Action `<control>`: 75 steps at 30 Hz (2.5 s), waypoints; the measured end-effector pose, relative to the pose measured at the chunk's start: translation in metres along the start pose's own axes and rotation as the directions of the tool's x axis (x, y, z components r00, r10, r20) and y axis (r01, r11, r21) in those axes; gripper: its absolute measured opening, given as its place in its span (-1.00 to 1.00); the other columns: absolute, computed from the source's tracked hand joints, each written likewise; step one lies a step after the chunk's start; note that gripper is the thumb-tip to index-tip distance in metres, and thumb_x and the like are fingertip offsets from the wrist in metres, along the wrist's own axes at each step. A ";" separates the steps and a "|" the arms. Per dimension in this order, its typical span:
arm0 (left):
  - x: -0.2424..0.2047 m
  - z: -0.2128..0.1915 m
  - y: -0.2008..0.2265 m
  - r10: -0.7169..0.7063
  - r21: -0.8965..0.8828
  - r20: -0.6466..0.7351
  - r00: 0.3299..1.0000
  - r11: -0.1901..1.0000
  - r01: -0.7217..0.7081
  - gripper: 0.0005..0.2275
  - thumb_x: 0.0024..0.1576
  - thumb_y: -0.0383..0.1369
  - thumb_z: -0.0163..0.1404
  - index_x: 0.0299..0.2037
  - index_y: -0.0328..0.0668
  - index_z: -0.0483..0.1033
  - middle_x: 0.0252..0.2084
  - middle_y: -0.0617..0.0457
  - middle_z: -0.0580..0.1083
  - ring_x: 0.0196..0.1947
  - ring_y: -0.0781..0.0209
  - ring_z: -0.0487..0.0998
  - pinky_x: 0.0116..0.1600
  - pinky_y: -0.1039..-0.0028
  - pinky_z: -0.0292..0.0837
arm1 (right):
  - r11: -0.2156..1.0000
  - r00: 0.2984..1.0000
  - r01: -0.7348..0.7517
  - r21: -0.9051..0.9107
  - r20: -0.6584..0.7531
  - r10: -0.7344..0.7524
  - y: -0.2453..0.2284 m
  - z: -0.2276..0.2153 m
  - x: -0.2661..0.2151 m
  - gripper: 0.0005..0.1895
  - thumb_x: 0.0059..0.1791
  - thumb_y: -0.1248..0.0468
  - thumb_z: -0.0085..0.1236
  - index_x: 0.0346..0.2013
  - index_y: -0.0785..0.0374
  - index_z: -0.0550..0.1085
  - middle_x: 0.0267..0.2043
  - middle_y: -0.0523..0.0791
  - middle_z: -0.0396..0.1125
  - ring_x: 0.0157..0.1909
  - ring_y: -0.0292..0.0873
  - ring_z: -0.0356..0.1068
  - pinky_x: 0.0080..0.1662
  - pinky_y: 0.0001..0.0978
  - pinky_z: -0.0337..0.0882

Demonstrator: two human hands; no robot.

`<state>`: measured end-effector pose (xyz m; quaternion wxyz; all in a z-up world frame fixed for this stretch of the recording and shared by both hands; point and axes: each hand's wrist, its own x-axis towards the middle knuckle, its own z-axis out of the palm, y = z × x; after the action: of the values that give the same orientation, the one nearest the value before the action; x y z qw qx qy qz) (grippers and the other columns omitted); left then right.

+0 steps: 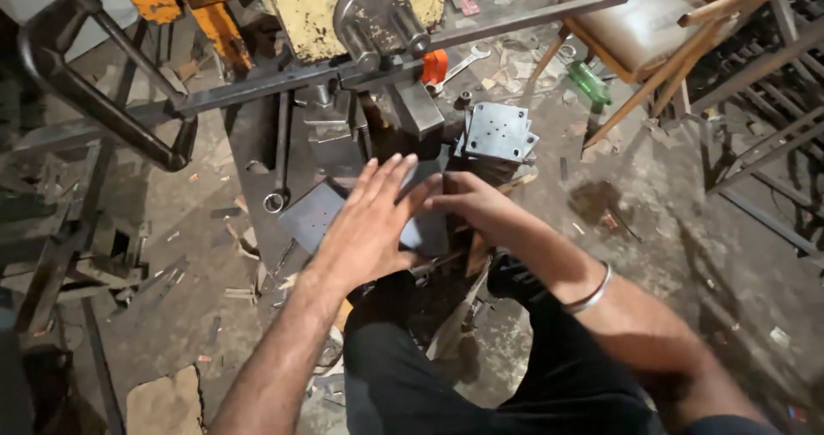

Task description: The person repeatedly places square metal plates under a manual press and pulls the lever to punch holes. After each press, the plate is removed and set aside, then a new plate is positioned for the next cycle.

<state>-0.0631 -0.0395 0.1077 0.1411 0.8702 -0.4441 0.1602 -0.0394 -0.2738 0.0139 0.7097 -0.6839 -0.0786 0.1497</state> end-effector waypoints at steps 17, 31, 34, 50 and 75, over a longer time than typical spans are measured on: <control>-0.044 0.111 -0.096 -0.718 0.087 -0.098 0.690 0.684 0.724 -0.34 0.15 0.13 -0.04 0.29 -0.24 0.34 0.13 -0.23 0.43 0.16 -0.18 0.40 0.28 -0.06 0.14 | 0.620 0.858 0.253 0.743 -0.469 0.212 0.038 -0.041 0.229 -0.80 0.04 0.33 -0.03 -0.12 0.41 0.44 -0.43 0.02 0.38 -0.48 0.00 0.47 -0.33 -0.17 0.62; -0.042 0.100 -0.091 -0.737 0.083 -0.001 0.676 0.673 0.735 -0.34 0.19 0.10 -0.07 0.35 -0.27 0.27 0.18 -0.19 0.39 0.19 -0.15 0.36 0.30 -0.02 0.11 | 0.555 0.957 0.126 0.822 -0.249 0.152 0.055 -0.073 0.275 -0.93 0.05 0.35 0.04 -0.31 0.29 0.42 -0.53 0.01 0.36 -0.59 0.02 0.43 -0.49 -0.17 0.53; -0.040 0.095 -0.088 -0.749 0.081 0.015 0.663 0.661 0.746 -0.34 0.18 0.10 -0.08 0.36 -0.23 0.27 0.18 -0.17 0.40 0.20 -0.14 0.36 0.32 -0.01 0.11 | 0.542 0.935 0.220 0.811 -0.334 0.120 0.045 -0.061 0.265 -0.96 0.04 0.41 0.04 -0.30 0.34 0.40 -0.51 -0.01 0.35 -0.57 0.00 0.42 -0.41 -0.09 0.61; -0.041 0.101 -0.087 -0.720 0.059 -0.089 0.688 0.686 0.725 -0.37 0.16 0.08 -0.02 0.30 -0.25 0.34 0.20 -0.20 0.42 0.20 -0.18 0.39 0.32 -0.03 0.13 | 0.703 0.837 0.363 0.611 -0.545 0.041 0.001 -0.006 0.219 -0.77 -0.02 0.41 0.02 -0.07 0.28 0.33 -0.21 -0.07 0.40 -0.31 -0.04 0.50 -0.26 -0.12 0.61; -0.043 0.100 -0.089 -0.718 0.080 -0.058 0.694 0.689 0.720 -0.35 0.18 0.09 -0.05 0.32 -0.28 0.31 0.16 -0.23 0.42 0.18 -0.19 0.40 0.24 -0.05 0.17 | 0.682 0.833 0.442 0.584 -0.549 -0.069 -0.002 -0.002 0.220 -0.77 -0.03 0.44 0.03 -0.08 0.37 0.37 -0.21 -0.02 0.44 -0.26 0.03 0.56 -0.26 -0.13 0.62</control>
<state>0.0008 0.0033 -0.0100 0.1552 0.9784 -0.0583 0.1231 0.1689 -0.2053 -0.0052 0.9217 -0.3655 0.0650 -0.1127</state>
